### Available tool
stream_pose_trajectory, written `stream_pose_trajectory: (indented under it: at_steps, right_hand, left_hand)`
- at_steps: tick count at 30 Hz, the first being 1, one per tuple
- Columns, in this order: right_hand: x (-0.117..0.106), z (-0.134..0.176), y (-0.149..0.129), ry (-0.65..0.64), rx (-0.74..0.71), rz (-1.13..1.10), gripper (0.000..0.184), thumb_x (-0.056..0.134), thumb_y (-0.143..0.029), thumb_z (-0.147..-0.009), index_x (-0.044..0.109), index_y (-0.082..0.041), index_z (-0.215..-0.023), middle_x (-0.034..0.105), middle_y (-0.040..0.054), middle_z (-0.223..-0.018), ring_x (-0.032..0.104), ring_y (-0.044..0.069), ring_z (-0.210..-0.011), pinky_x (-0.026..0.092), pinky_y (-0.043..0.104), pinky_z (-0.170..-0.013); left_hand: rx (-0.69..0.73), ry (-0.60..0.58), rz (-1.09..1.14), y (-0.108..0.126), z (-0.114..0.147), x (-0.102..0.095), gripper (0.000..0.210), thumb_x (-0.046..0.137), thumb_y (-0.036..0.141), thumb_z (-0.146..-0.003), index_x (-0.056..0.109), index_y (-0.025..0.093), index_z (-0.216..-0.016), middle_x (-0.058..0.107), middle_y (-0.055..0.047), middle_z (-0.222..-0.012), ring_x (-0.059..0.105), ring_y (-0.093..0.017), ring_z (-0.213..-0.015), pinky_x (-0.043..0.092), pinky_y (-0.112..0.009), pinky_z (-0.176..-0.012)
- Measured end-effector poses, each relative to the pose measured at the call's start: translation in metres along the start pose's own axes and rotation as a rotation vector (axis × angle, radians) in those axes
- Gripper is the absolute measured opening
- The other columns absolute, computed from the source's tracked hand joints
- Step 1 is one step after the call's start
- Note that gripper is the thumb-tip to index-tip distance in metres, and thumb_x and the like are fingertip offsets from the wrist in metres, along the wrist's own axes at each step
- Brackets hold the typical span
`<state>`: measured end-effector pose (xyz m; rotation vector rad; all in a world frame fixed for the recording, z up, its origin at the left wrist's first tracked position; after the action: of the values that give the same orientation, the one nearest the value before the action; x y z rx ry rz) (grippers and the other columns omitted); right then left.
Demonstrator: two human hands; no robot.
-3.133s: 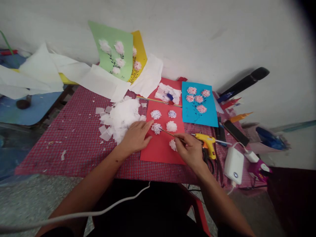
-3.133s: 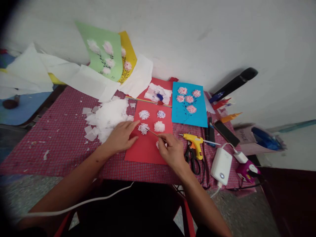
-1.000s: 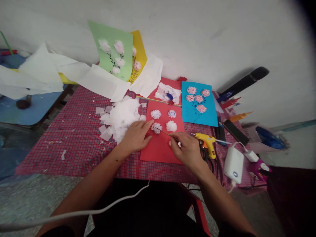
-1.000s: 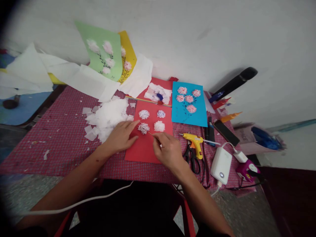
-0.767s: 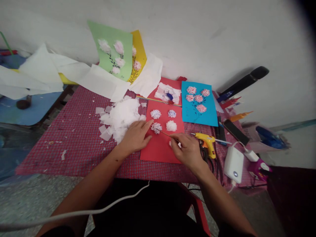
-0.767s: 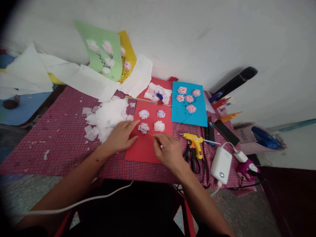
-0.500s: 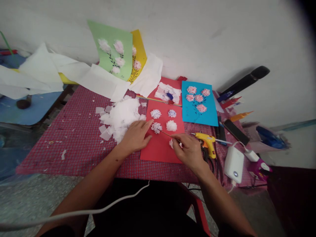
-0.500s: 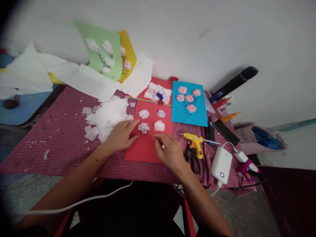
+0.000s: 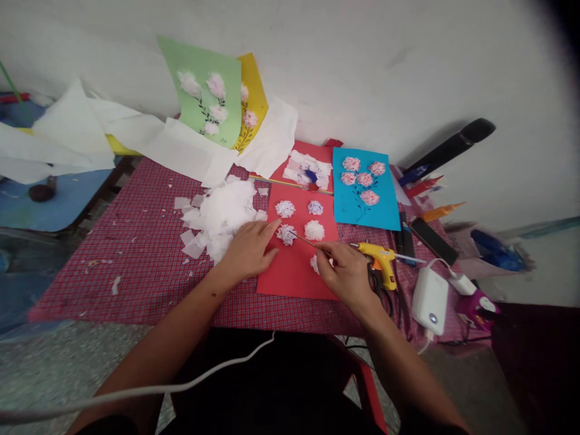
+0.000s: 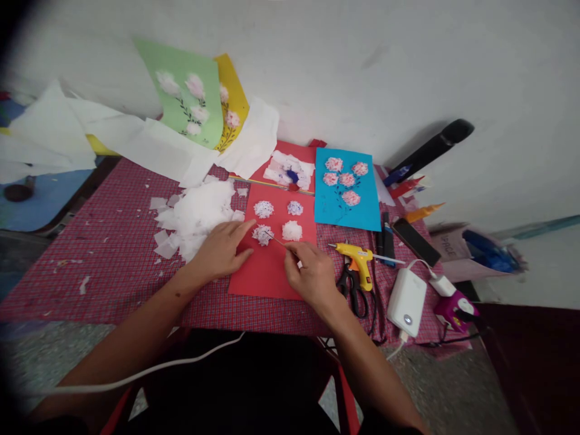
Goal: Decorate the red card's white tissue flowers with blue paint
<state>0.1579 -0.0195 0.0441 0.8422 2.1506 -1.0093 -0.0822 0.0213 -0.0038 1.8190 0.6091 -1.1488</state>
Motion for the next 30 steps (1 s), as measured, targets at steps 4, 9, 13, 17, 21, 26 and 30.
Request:
stream_pose_trajectory:
  at_steps: [4, 9, 13, 17, 21, 26, 30]
  right_hand:
    - [-0.002, -0.001, -0.001, 0.008, -0.007, -0.002, 0.016, 0.059, -0.013, -0.093, 0.072, -0.022, -0.098, 0.079, 0.0038, -0.086, 0.074, 0.018, -0.073, 0.057, 0.030, -0.068]
    - [-0.002, -0.002, -0.001, -0.017, -0.004, -0.003, 0.017, 0.059, -0.014, -0.093, 0.072, -0.023, -0.098, 0.079, 0.0038, -0.085, 0.074, 0.019, -0.073, 0.057, 0.031, -0.068]
    - [0.000, -0.003, 0.000, -0.024, 0.012, -0.002, 0.018, 0.058, -0.014, -0.093, 0.073, -0.023, -0.099, 0.080, 0.0043, -0.087, 0.075, 0.019, -0.075, 0.058, 0.032, -0.069]
    - [0.001, -0.006, 0.002, -0.010, 0.035, -0.015, 0.019, 0.059, -0.016, -0.093, 0.074, -0.025, -0.101, 0.081, 0.0046, -0.090, 0.076, 0.020, -0.079, 0.059, 0.033, -0.073]
    - [0.003, -0.007, 0.001, -0.051, 0.025, -0.009, 0.020, 0.058, -0.016, -0.094, 0.074, -0.024, -0.102, 0.081, 0.0047, -0.090, 0.076, 0.020, -0.079, 0.058, 0.033, -0.072]
    - [-0.010, -0.016, 0.002, 0.009, 0.079, -0.028, 0.017, 0.061, -0.019, -0.092, 0.076, -0.024, -0.099, 0.080, 0.0038, -0.087, 0.075, 0.020, -0.075, 0.058, 0.033, -0.070]
    - [-0.015, -0.050, 0.032, 0.078, 0.157, 0.020, 0.018, 0.061, -0.025, -0.092, 0.078, -0.025, -0.098, 0.081, 0.0053, -0.092, 0.076, 0.023, -0.082, 0.058, 0.036, -0.076]
  left_hand:
    - [-0.004, -0.003, -0.013, 0.000, 0.000, -0.001, 0.067, 0.061, 0.032, -0.096, 0.038, 0.019, -0.158, 0.061, -0.015, -0.139, 0.056, -0.032, -0.132, 0.042, -0.051, -0.117]
    - [-0.012, -0.012, -0.007, 0.001, 0.000, -0.001, 0.067, 0.060, 0.033, -0.096, 0.037, 0.020, -0.158, 0.060, -0.015, -0.140, 0.055, -0.033, -0.134, 0.041, -0.052, -0.118]
    - [-0.019, -0.016, 0.005, 0.002, 0.000, -0.002, 0.067, 0.059, 0.033, -0.096, 0.037, 0.021, -0.159, 0.060, -0.016, -0.142, 0.055, -0.033, -0.134, 0.041, -0.053, -0.117]
    - [-0.021, -0.017, -0.003, 0.003, 0.000, -0.002, 0.067, 0.060, 0.033, -0.096, 0.037, 0.020, -0.158, 0.060, -0.016, -0.141, 0.055, -0.032, -0.134, 0.041, -0.051, -0.118]
    - [-0.017, -0.018, -0.006, 0.002, 0.000, -0.002, 0.067, 0.059, 0.033, -0.097, 0.037, 0.021, -0.159, 0.059, -0.015, -0.142, 0.054, -0.032, -0.135, 0.040, -0.051, -0.118]
    - [-0.009, -0.015, -0.022, 0.001, 0.001, -0.001, 0.067, 0.060, 0.034, -0.097, 0.038, 0.019, -0.158, 0.060, -0.016, -0.142, 0.054, -0.032, -0.135, 0.040, -0.050, -0.119]
    - [-0.009, -0.014, -0.019, 0.000, 0.001, 0.000, 0.067, 0.060, 0.033, -0.096, 0.038, 0.019, -0.158, 0.059, -0.016, -0.144, 0.054, -0.032, -0.136, 0.039, -0.051, -0.120]
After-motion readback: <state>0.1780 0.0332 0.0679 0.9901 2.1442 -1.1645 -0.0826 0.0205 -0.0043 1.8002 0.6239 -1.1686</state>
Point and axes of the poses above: each hand's wrist, its own z-axis away from the middle knuckle, its own x-axis out of the palm, y = z × x, the point moved 2 cm from there along -z, towards the middle knuckle
